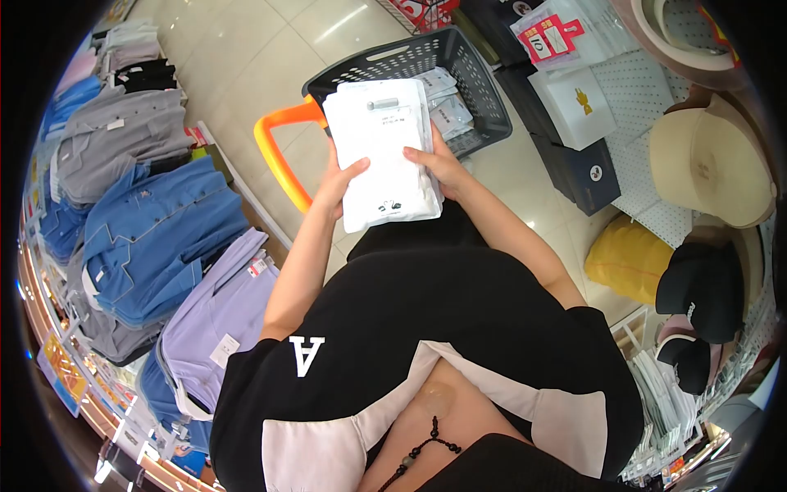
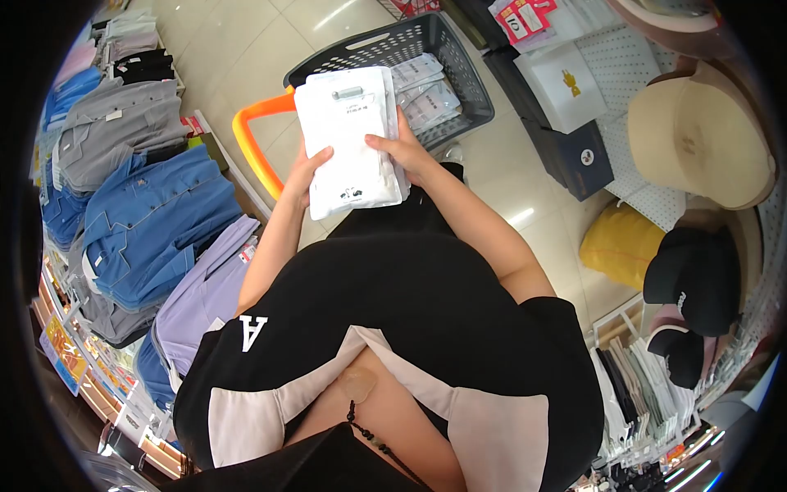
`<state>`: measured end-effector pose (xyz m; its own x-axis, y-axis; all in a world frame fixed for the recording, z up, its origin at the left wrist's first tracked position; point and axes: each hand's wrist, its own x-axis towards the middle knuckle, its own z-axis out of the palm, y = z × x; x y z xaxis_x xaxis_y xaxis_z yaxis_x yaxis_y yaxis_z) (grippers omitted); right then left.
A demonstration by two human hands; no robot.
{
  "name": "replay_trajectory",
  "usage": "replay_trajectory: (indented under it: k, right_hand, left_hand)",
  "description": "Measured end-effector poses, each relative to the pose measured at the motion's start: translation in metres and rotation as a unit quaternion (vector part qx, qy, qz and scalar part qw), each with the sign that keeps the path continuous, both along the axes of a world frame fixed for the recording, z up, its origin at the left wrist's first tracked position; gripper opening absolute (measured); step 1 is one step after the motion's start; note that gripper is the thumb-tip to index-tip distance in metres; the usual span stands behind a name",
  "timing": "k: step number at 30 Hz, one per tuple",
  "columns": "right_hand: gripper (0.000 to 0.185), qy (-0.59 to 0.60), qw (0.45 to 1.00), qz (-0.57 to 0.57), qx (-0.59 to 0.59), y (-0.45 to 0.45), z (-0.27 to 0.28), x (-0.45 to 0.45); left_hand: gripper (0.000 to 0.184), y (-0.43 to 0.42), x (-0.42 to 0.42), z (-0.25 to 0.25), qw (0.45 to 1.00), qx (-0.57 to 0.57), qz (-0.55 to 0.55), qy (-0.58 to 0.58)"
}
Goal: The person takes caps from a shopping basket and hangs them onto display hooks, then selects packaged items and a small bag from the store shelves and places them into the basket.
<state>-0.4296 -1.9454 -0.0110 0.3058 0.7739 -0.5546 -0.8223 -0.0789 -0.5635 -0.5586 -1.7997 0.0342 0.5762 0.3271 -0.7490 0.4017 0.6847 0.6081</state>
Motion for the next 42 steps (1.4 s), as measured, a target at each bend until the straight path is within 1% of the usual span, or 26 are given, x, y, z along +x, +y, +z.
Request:
replay_trajectory:
  k: [1,5,7,8,11,13,14,15,17,18,19,20,21,23,25,28,29,31,32,33,35,36,38,39,41,42]
  right_hand:
    - [0.086,-0.001,1.000,-0.004,0.003,0.000,-0.004,0.000]
    - [0.078,0.013,1.000,-0.025,0.003,-0.006,-0.029,-0.001]
    - [0.076,-0.019,0.998,-0.001,-0.055,-0.011,-0.049,0.002]
    - [0.076,-0.019,0.998,-0.003,-0.057,-0.012,-0.058,0.004]
    - [0.080,-0.044,0.992,0.029,-0.117,-0.010,-0.090,0.021]
    - [0.086,-0.128,0.956,0.107,-0.241,-0.008,-0.111,0.032]
    - [0.086,-0.222,0.920,0.109,-0.303,-0.009,-0.144,0.027]
    - [0.086,-0.221,0.920,0.109,-0.304,-0.007,-0.149,0.030]
    - [0.084,-0.290,0.872,0.128,-0.373,-0.001,-0.156,0.035]
    - [0.084,-0.289,0.873,0.129,-0.372,0.005,-0.158,0.035]
    - [0.073,-0.127,0.928,0.059,-0.344,0.013,-0.159,0.033]
    - [0.062,0.041,0.952,-0.012,-0.305,0.016,-0.166,0.030]
    - [0.062,0.042,0.952,-0.010,-0.304,0.016,-0.173,0.030]
    - [0.050,0.296,0.922,-0.132,-0.213,0.016,-0.187,0.035]
    - [0.044,0.319,0.919,-0.137,-0.185,0.021,-0.204,0.040]
    - [0.045,0.319,0.913,-0.233,-0.105,0.028,-0.233,0.049]
    - [0.045,0.320,0.913,-0.231,-0.104,0.029,-0.255,0.051]
    - [0.042,0.312,0.911,-0.270,-0.005,0.028,-0.293,0.054]
    - [0.045,0.313,0.905,-0.284,-0.044,0.024,-0.297,0.056]
    - [0.045,0.314,0.905,-0.283,-0.044,0.015,-0.313,0.055]
    - [0.051,0.364,0.832,-0.311,-0.280,-0.006,-0.342,0.053]
    - [0.051,0.364,0.831,-0.312,-0.282,-0.014,-0.351,0.053]
    - [0.058,0.370,0.789,-0.235,-0.431,-0.031,-0.361,0.053]
    - [0.058,0.367,0.789,-0.234,-0.434,-0.033,-0.346,0.055]
    - [0.060,0.288,0.858,-0.227,-0.359,-0.042,-0.321,0.054]
    - [0.060,0.285,0.860,-0.227,-0.357,-0.041,-0.316,0.057]
  left_hand:
    - [0.068,0.002,-0.001,-0.016,0.994,-0.098,0.040,0.026]
    - [0.057,0.009,0.013,-0.050,0.987,-0.156,-0.006,0.046]
    - [0.042,0.012,0.025,-0.069,0.993,-0.017,-0.075,0.086]
    - [0.042,0.013,0.033,-0.074,0.993,-0.019,-0.077,0.086]
    - [0.038,0.018,0.061,-0.094,0.978,0.097,-0.139,0.122]
    - [0.040,0.023,0.076,-0.110,0.914,0.269,-0.270,0.139]
    - [0.040,0.023,0.085,-0.114,0.867,0.355,-0.314,0.154]
    - [0.040,0.020,0.093,-0.118,0.867,0.354,-0.315,0.155]
    - [0.035,0.016,0.106,-0.128,0.769,0.459,-0.398,0.198]
    - [0.032,0.014,0.108,-0.138,0.754,0.490,-0.409,0.155]
    - [0.029,0.010,0.111,-0.147,0.752,0.489,-0.413,0.158]
    - [0.029,0.007,0.113,-0.158,0.727,0.517,-0.427,0.147]
    - [0.028,0.003,0.114,-0.170,0.700,0.545,-0.440,0.136]
    - [0.029,-0.002,0.119,-0.187,0.671,0.571,-0.456,0.123]
    - [0.031,-0.008,0.128,-0.201,0.640,0.596,-0.472,0.110]
    - [0.043,-0.017,0.151,-0.209,0.563,0.650,-0.495,0.125]
    - [0.043,-0.020,0.157,-0.217,0.562,0.651,-0.494,0.127]
    - [0.057,-0.028,0.165,-0.237,0.526,0.707,-0.457,0.118]
    - [0.069,-0.037,0.165,-0.246,0.540,0.670,-0.498,0.112]
    - [0.071,-0.049,0.164,-0.244,0.571,0.603,-0.540,0.138]
    - [0.069,-0.066,0.161,-0.240,0.568,0.541,-0.597,0.166]
    - [0.069,-0.071,0.158,-0.243,0.569,0.539,-0.598,0.165]
    - [0.067,-0.082,0.147,-0.248,0.618,0.439,-0.628,0.175]
    - [0.067,-0.088,0.138,-0.251,0.621,0.438,-0.626,0.174]
    - [0.059,-0.093,0.121,-0.250,0.609,0.458,-0.631,0.145]
    - [0.052,-0.092,0.118,-0.248,0.607,0.407,-0.665,0.155]
